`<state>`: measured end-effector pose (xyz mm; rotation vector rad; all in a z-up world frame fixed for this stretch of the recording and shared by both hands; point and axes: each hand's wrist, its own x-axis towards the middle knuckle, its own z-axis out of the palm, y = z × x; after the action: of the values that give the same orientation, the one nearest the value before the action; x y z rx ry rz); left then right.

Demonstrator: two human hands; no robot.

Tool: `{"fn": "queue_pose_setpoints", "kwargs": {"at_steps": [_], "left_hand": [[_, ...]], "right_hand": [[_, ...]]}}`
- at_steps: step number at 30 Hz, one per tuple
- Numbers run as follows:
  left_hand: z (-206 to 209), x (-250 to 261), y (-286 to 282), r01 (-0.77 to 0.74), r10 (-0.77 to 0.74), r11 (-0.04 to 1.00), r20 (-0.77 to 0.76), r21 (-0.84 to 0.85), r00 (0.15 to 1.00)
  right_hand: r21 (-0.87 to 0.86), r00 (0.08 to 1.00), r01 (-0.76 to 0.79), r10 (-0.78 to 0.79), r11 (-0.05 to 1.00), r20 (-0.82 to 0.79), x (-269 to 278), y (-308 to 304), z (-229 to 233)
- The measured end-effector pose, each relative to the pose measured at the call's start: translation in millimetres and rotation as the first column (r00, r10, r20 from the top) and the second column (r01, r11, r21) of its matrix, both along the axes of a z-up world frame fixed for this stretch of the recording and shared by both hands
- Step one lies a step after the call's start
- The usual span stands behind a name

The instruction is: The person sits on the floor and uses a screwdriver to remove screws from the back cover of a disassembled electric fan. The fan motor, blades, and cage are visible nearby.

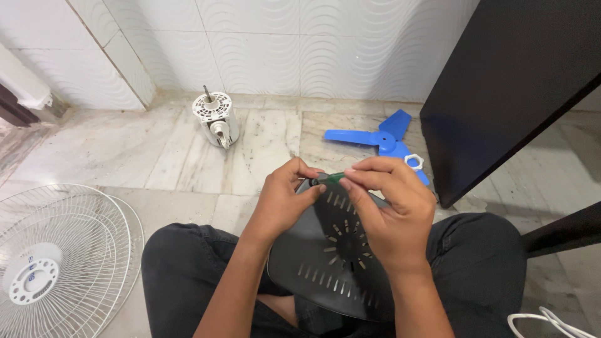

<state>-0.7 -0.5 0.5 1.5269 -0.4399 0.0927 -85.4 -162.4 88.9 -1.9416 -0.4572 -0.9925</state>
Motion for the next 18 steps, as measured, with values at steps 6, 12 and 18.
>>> {"fn": "queue_pose_setpoints", "kwargs": {"at_steps": [6,12,18], "left_hand": [[3.2,-2.3,0.7,0.000,0.001,1.000,-0.014,0.007,1.000],[3.2,-1.1,0.2,0.007,-0.007,1.000,-0.006,-0.019,1.000],[1.9,-1.7,0.1,0.003,-0.003,1.000,0.000,-0.001,1.000]], "right_hand": [[0.085,0.995,-0.055,0.062,0.995,-0.074,-0.3,-2.9,-0.9],[-0.022,0.996,-0.090,0.091,0.996,0.014,1.4,-3.3,-2.3],[0.003,0.999,-0.022,0.022,1.000,0.029,2.3,-1.5,-5.3]]}}
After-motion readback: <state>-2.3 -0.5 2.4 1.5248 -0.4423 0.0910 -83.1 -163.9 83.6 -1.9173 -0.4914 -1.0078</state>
